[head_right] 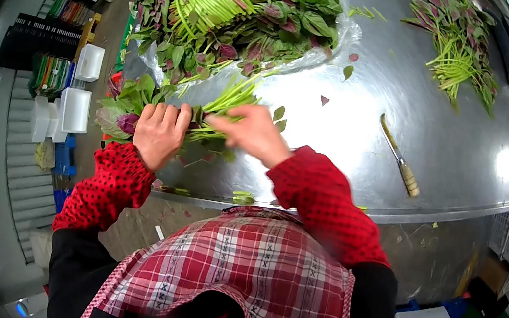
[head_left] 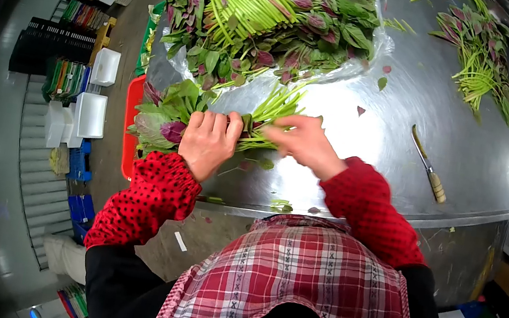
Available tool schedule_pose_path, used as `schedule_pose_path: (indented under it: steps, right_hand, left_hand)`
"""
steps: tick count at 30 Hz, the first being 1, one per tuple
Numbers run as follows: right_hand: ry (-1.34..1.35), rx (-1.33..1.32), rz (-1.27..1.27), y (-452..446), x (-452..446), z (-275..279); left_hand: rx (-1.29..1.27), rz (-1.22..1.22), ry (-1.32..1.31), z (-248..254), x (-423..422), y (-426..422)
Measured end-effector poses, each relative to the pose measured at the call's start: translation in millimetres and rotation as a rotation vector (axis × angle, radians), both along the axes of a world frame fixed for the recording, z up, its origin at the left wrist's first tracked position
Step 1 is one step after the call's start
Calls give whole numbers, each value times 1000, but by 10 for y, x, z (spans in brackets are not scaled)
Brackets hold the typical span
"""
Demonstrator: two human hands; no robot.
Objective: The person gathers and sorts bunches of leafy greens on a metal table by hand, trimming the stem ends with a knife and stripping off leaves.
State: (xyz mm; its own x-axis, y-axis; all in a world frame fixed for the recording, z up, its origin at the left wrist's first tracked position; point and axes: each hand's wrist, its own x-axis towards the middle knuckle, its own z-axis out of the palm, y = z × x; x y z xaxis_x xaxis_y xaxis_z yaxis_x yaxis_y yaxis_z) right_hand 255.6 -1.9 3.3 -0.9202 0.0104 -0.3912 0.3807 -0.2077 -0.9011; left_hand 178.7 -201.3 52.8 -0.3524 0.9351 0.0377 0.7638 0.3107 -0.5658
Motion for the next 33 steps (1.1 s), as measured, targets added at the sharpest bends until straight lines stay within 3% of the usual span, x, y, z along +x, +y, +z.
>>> schedule_pose_path:
  steps: [4,11,12,16,19,21,26,27,28,30,32,33]
  right_hand:
    - [81,-225,-182,-300,-55,-228]
    - [4,-448,-531,320,7,-431]
    - [4,-447,-530,316,17,-378]
    - [-38,-135,-26,3,21,-44]
    - [-54,-270,-66,-212,-63,-92]
    - [-116,-612,-206,-272,-98,-129]
    - [14,-715,-516,168,-39,-421]
    - [8,-689,-573,405,-46,-606]
    - [30,-474,-681,522,-8,-489]
    - [104,-315,-561,557,125,-383]
    - [47,-134,-221,340,265,-130]
    - [49,-122,-30,177,325,-183]
  left_hand:
    - [17,-24,14,-38,-12,91]
    - [51,22,-16,-2,-56,-121]
    - [61,27,-20,-6,-51,-123]
    - [59,-32,-36,11,2,-13]
    - [63,-45,10,26,27,66]
    - [56,-30,8,28,9,41]
    - [135,52,-17,49,-64,-110]
    - [177,110,-91,64,-93,-177]
    - [219,171,-162,86,-117,-241]
    - [222,260,-266,129,-116,-300]
    - [234,686,-691,183,-68,-265]
    - [300,747,-870,175,-82,-261]
